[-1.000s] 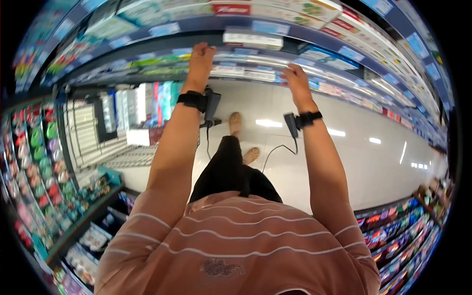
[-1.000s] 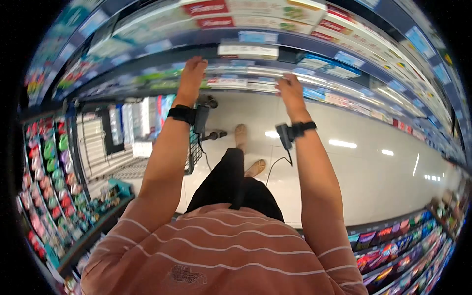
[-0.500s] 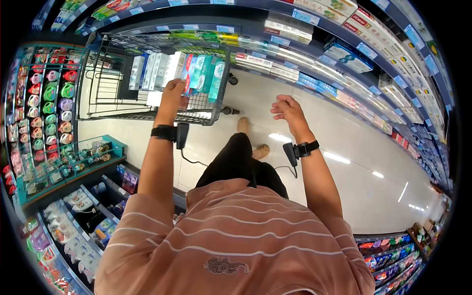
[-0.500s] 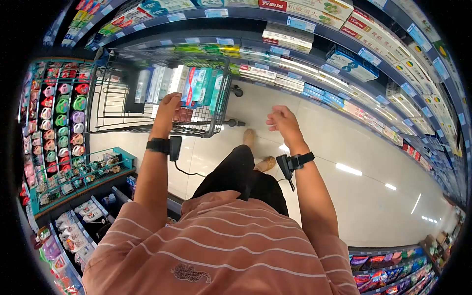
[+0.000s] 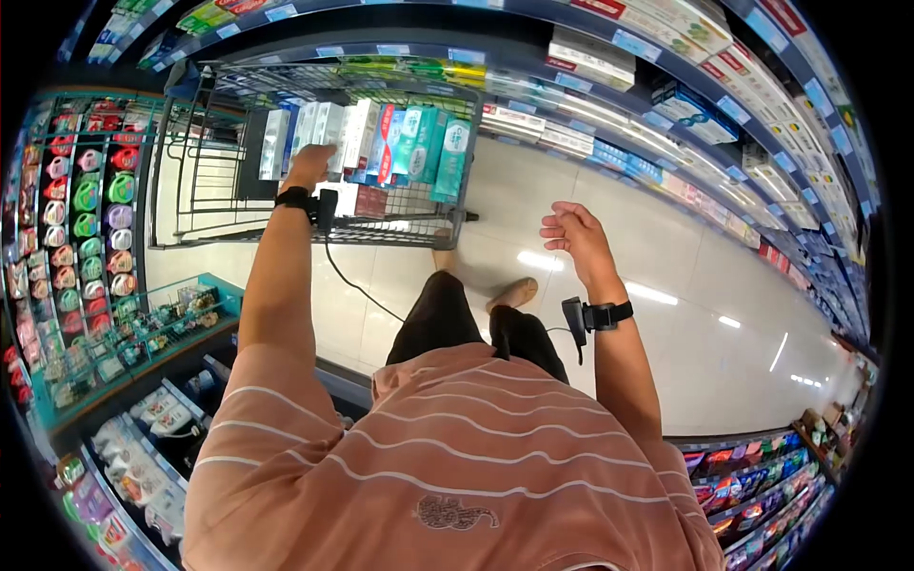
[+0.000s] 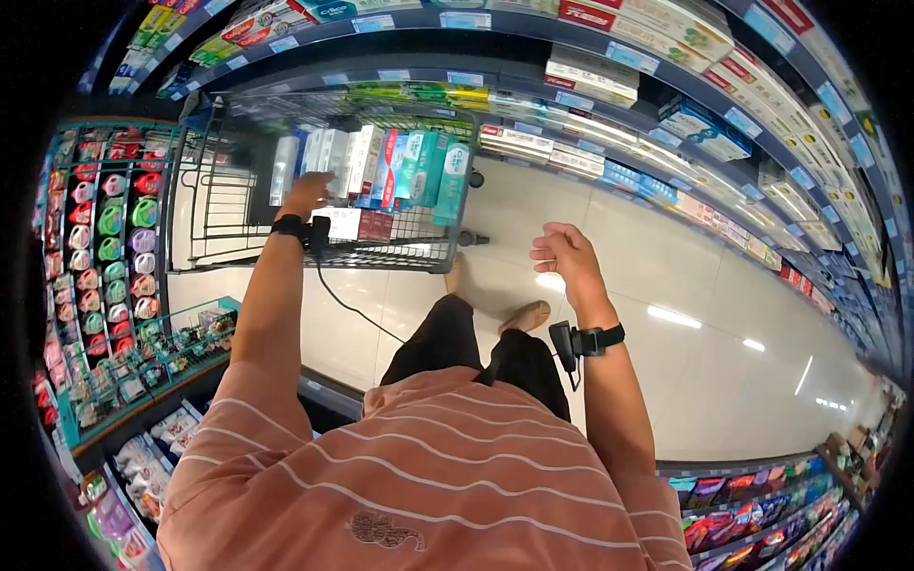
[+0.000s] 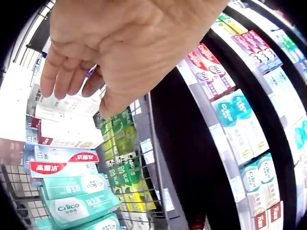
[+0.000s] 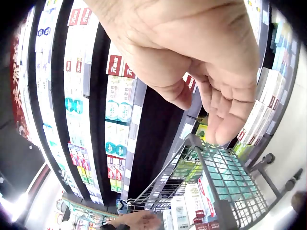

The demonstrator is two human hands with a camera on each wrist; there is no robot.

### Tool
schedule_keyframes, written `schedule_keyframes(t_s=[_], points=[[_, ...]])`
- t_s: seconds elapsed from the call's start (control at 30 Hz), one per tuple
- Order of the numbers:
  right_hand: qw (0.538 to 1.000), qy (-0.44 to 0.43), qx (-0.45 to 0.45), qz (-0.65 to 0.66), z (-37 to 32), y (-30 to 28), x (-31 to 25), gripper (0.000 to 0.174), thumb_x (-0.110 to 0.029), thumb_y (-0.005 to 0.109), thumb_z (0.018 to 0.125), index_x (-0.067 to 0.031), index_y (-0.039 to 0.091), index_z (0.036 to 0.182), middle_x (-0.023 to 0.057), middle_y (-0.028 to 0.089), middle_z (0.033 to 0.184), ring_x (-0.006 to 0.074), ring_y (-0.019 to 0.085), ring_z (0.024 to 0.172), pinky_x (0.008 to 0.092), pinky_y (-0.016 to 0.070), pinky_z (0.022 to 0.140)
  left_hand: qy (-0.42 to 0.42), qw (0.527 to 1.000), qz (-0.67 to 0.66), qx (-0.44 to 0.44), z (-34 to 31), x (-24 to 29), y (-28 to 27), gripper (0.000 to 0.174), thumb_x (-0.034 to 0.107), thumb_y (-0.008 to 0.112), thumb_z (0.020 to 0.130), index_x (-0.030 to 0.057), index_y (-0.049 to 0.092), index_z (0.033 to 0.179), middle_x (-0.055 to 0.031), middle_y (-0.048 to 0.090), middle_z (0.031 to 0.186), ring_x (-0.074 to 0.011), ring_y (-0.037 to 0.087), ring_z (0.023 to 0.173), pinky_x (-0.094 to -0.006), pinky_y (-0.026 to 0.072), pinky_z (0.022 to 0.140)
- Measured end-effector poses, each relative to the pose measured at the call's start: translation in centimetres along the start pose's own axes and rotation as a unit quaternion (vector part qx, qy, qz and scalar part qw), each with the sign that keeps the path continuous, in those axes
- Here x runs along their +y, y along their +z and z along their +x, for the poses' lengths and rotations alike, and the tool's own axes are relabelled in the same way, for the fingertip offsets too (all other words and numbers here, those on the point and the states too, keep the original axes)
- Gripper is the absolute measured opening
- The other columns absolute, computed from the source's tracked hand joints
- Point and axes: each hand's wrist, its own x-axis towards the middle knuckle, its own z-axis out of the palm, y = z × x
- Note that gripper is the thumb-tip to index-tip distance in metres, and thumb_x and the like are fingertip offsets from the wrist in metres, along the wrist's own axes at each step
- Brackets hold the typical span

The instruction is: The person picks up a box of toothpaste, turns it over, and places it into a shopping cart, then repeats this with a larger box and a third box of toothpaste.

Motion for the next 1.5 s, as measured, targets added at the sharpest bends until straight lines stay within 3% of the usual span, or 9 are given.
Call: schedule_keyframes(t_s=[0.07, 0.13, 0.17, 0.2, 0.33, 1.0, 1.23, 1.33, 1.5], points=[[1.000, 0.004, 0.006, -0.001, 0.3, 2.4, -0.6, 0.037, -0.020, 0.051, 0.100, 0.0032, 0.055, 0.129, 0.0170, 0.066, 0.109, 0.0233, 0.068, 0.092, 0.0333, 0.0572, 0.076, 0.152, 0.971, 0.183, 0.023, 2.4, -1.2, -0.2, 0.039, 0.028, 0.071, 0.085, 0.0061, 0.062, 0.116, -0.0074, 0.063, 0.096, -0.0240, 0.064, 0.092, -0.0393, 0.0533, 0.079], [1.000, 0.007, 0.012, -0.004, 0.9, 4.8, -1.2, 0.036, -0.020, 0.051, 0.101, 0.0032, 0.055, 0.129, 0.0169, 0.066, 0.108, 0.0234, 0.069, 0.092, 0.0332, 0.0572, 0.076, 0.447, 0.762, 0.466, 0.055, 7.7, -5.4, -0.3, 0.039, 0.008, 0.080, 0.074, 0.0054, 0.062, 0.108, -0.0132, 0.067, 0.088, -0.0357, 0.066, 0.089, -0.0454, 0.0530, 0.076], [1.000, 0.010, 0.016, -0.007, 1.2, 6.0, -1.5, 0.036, -0.020, 0.051, 0.101, 0.0032, 0.055, 0.129, 0.0169, 0.066, 0.108, 0.0235, 0.069, 0.092, 0.0332, 0.0572, 0.076, 0.392, 0.771, 0.501, -0.005, 10.6, -6.2, 0.0, 0.022, 0.027, 0.056, 0.095, 0.0151, 0.068, 0.110, -0.0255, 0.066, 0.094, -0.0436, 0.065, 0.092, -0.0518, 0.0530, 0.080], [1.000, 0.012, 0.019, -0.010, 1.5, 7.1, -1.6, 0.036, -0.020, 0.051, 0.101, 0.0032, 0.055, 0.129, 0.0168, 0.066, 0.108, 0.0236, 0.069, 0.091, 0.0332, 0.0572, 0.076, 0.443, 0.752, 0.488, -0.008, 12.9, -7.4, 0.4, 0.028, 0.030, 0.062, 0.091, 0.0055, 0.070, 0.103, -0.0271, 0.068, 0.090, -0.0432, 0.068, 0.087, -0.0508, 0.0542, 0.076], [0.999, 0.020, 0.029, -0.002, 2.6, 11.0, -2.2, 0.036, -0.020, 0.052, 0.101, 0.0031, 0.055, 0.128, 0.0169, 0.066, 0.109, 0.0230, 0.069, 0.091, 0.0327, 0.0571, 0.077, 0.141, 0.976, 0.159, 0.038, 13.0, -6.7, 3.9, 0.049, 0.037, 0.075, 0.074, -0.0107, 0.069, 0.085, -0.0278, 0.071, 0.080, -0.0420, 0.072, 0.083, -0.0466, 0.0569, 0.080], [0.996, 0.059, 0.064, 0.012, 4.5, 16.5, -3.2, 0.032, -0.023, 0.054, 0.102, 0.0005, 0.057, 0.125, 0.0126, 0.067, 0.106, 0.0202, 0.068, 0.093, 0.0317, 0.0554, 0.079, -0.017, 0.965, 0.257, 0.048, 12.6, -5.3, 9.1, 0.077, 0.042, 0.079, 0.073, 0.0005, 0.048, 0.129, -0.0226, 0.057, 0.132, -0.0388, 0.060, 0.118, -0.0469, 0.0510, 0.098], [0.997, 0.055, 0.055, -0.004, 4.5, 17.4, -3.8, 0.036, -0.021, 0.051, 0.102, 0.0035, 0.055, 0.128, 0.0161, 0.066, 0.110, 0.0213, 0.068, 0.092, 0.0312, 0.0561, 0.078, 0.154, 0.982, 0.023, -0.108, 17.3, -10.0, 10.7, 0.039, 0.035, 0.068, 0.081, 0.0011, 0.072, 0.100, -0.0175, 0.074, 0.086, -0.0341, 0.072, 0.074, -0.0489, 0.0567, 0.071], [0.998, 0.040, 0.047, -0.004, 4.6, 17.7, -3.8, 0.036, -0.021, 0.051, 0.102, 0.0038, 0.055, 0.127, 0.0156, 0.066, 0.110, 0.0209, 0.068, 0.092, 0.0314, 0.0564, 0.078, -0.020, 0.976, -0.146, -0.158, 9.3, -3.7, 6.9, 0.036, 0.034, 0.067, 0.084, 0.0010, 0.071, 0.100, -0.0141, 0.073, 0.087, -0.0261, 0.072, 0.073, -0.0416, 0.0572, 0.059], [0.999, 0.010, 0.026, 0.016, 5.2, 18.7, -4.2, 0.036, -0.022, 0.052, 0.102, 0.0034, 0.055, 0.127, 0.0148, 0.066, 0.108, 0.0205, 0.068, 0.091, 0.0317, 0.0567, 0.077, 0.008, 0.969, -0.157, -0.190, 3.1, -0.9, 1.0, 0.054, 0.040, 0.067, 0.090, -0.0021, 0.053, 0.121, -0.0139, 0.070, 0.101, -0.0236, 0.073, 0.085, -0.0356, 0.0625, 0.066]])
